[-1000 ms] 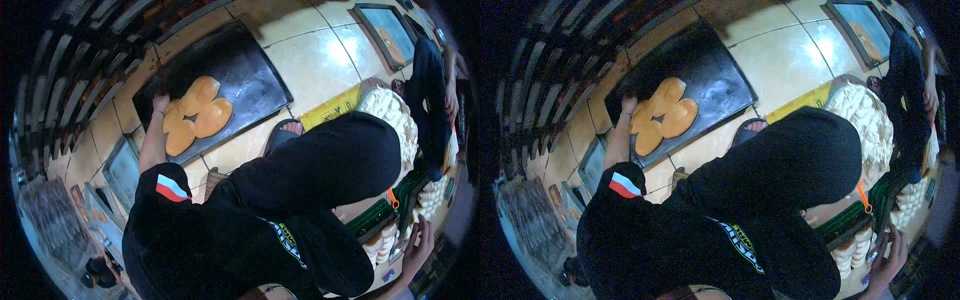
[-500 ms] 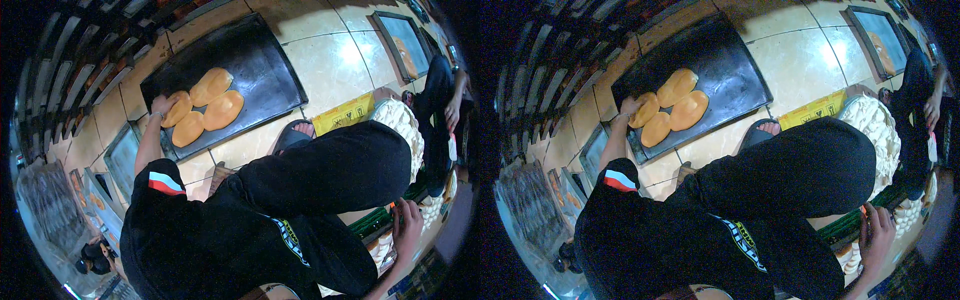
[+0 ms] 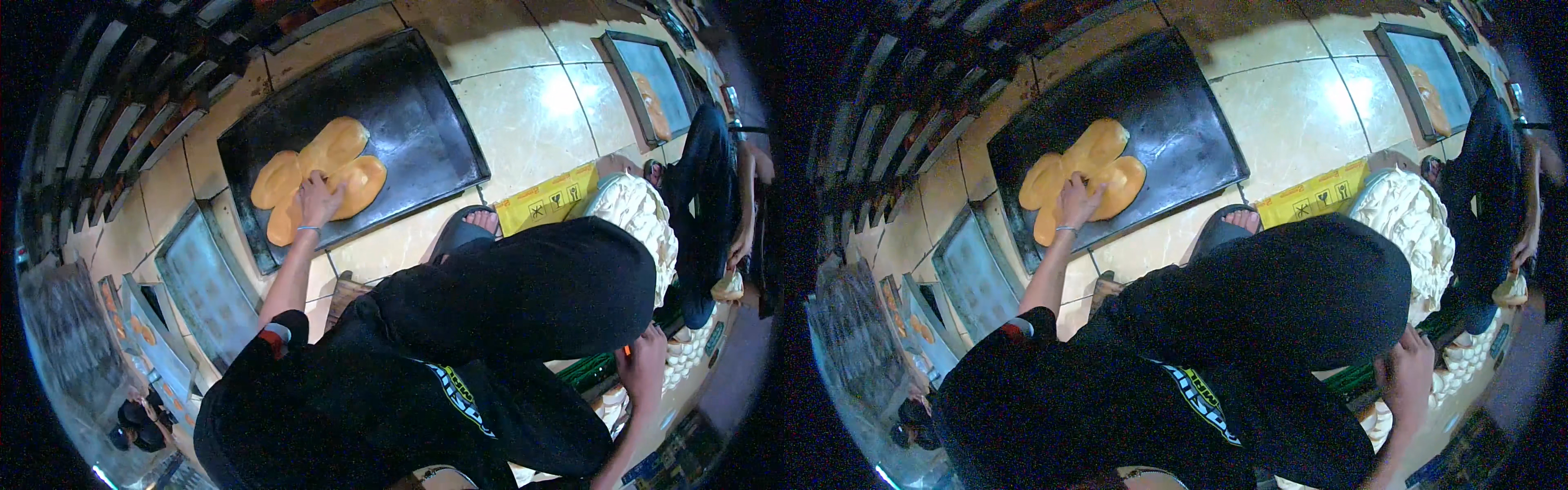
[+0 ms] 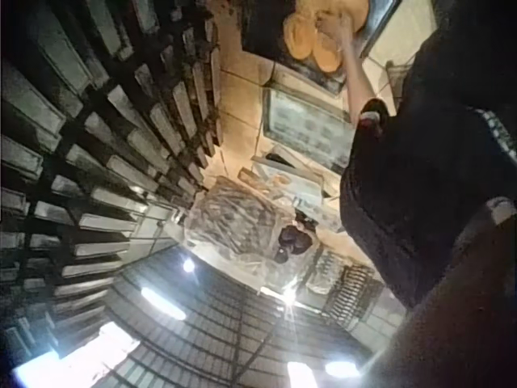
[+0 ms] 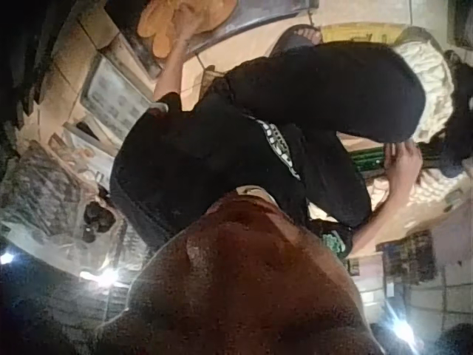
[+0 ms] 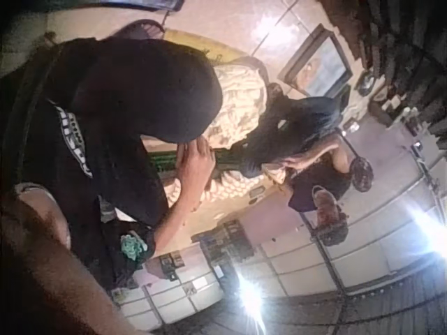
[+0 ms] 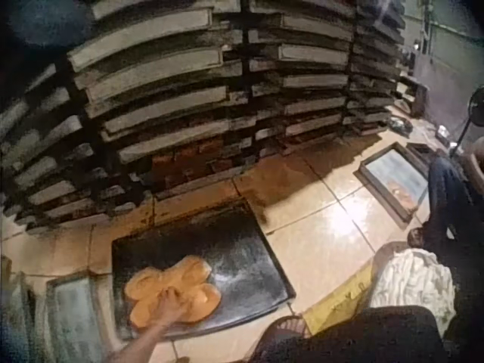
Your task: The person spreads cream onto bread rolls using a spreader tool and then places the rolls onto a tray.
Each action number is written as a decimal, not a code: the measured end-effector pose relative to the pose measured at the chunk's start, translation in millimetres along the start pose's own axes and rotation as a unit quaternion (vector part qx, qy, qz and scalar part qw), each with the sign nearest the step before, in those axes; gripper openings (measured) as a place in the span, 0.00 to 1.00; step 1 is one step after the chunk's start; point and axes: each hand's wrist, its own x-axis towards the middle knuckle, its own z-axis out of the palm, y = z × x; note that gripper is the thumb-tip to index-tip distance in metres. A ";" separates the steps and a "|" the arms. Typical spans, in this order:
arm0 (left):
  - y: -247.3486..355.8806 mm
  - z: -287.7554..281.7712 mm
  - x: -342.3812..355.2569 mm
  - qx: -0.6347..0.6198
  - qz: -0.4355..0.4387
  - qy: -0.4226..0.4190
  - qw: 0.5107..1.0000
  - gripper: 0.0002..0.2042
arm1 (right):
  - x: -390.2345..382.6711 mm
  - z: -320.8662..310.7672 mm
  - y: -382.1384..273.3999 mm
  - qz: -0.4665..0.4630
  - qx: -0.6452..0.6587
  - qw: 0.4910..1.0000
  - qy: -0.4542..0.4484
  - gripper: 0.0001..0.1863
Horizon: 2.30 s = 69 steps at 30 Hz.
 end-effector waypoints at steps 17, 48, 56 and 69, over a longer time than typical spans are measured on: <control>18.6 -7.4 27.0 -0.455 0.208 -0.082 0.862 0.11 | 171.8 35.2 -43.4 -0.105 0.288 0.952 0.019 0.14; 155.8 -47.0 251.2 0.130 0.230 0.094 0.960 0.26 | 299.2 218.5 -123.5 0.187 0.852 0.476 0.115 0.18; 214.5 -43.0 117.0 -0.101 0.585 -0.104 0.798 0.28 | 303.8 237.0 -109.9 0.198 0.853 0.422 0.235 0.20; 195.5 -27.9 35.5 -0.351 0.295 -0.220 0.861 0.27 | 268.9 160.4 -66.8 -0.011 0.925 0.258 0.279 0.24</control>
